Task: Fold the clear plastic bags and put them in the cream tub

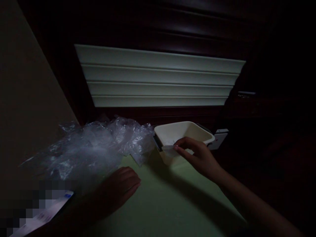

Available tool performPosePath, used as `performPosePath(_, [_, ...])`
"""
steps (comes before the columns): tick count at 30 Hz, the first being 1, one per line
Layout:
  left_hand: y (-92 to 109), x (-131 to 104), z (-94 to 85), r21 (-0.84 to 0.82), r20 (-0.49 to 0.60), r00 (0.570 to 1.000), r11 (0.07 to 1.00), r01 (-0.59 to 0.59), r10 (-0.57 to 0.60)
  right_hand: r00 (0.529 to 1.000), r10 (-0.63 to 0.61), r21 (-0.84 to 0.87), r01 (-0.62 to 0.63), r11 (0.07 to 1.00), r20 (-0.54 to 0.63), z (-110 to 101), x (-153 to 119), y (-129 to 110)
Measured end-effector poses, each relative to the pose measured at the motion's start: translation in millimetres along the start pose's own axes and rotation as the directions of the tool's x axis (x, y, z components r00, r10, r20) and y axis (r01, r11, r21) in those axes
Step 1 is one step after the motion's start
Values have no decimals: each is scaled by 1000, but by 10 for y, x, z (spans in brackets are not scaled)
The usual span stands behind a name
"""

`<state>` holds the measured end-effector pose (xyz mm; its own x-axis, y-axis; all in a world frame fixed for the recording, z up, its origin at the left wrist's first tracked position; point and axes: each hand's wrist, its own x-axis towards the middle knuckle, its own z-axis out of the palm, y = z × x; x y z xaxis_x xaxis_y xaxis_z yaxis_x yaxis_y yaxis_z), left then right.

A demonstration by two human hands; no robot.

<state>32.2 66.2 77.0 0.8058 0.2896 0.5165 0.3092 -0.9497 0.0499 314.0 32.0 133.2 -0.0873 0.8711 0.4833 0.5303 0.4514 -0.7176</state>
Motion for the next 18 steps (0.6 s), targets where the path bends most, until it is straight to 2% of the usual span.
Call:
performPosePath(4, [-26, 492, 129, 72, -153, 981, 991, -111, 121, 1000, 24, -101, -22, 995, 17, -327, 389, 304])
performPosePath(7, [-21, 824, 258, 114, -274, 944, 981, -156, 182, 992, 93, -178, -77, 981, 84, -497, 680, 577])
performPosePath(10, [-20, 1060, 392, 141, -340, 912, 971, -191, 229, 965, 194, -256, -145, 956, 178, -602, 894, 839])
performPosePath(14, [-67, 1184, 554, 156, -380, 883, 960, -232, 275, 899, 315, -350, -202, 915, 304, -647, 1049, 1118])
performPosePath(18, [-121, 1151, 618, 185, -352, 882, 947, -262, 313, 831, 396, -442, -209, 873, 390, -589, 1114, 1281])
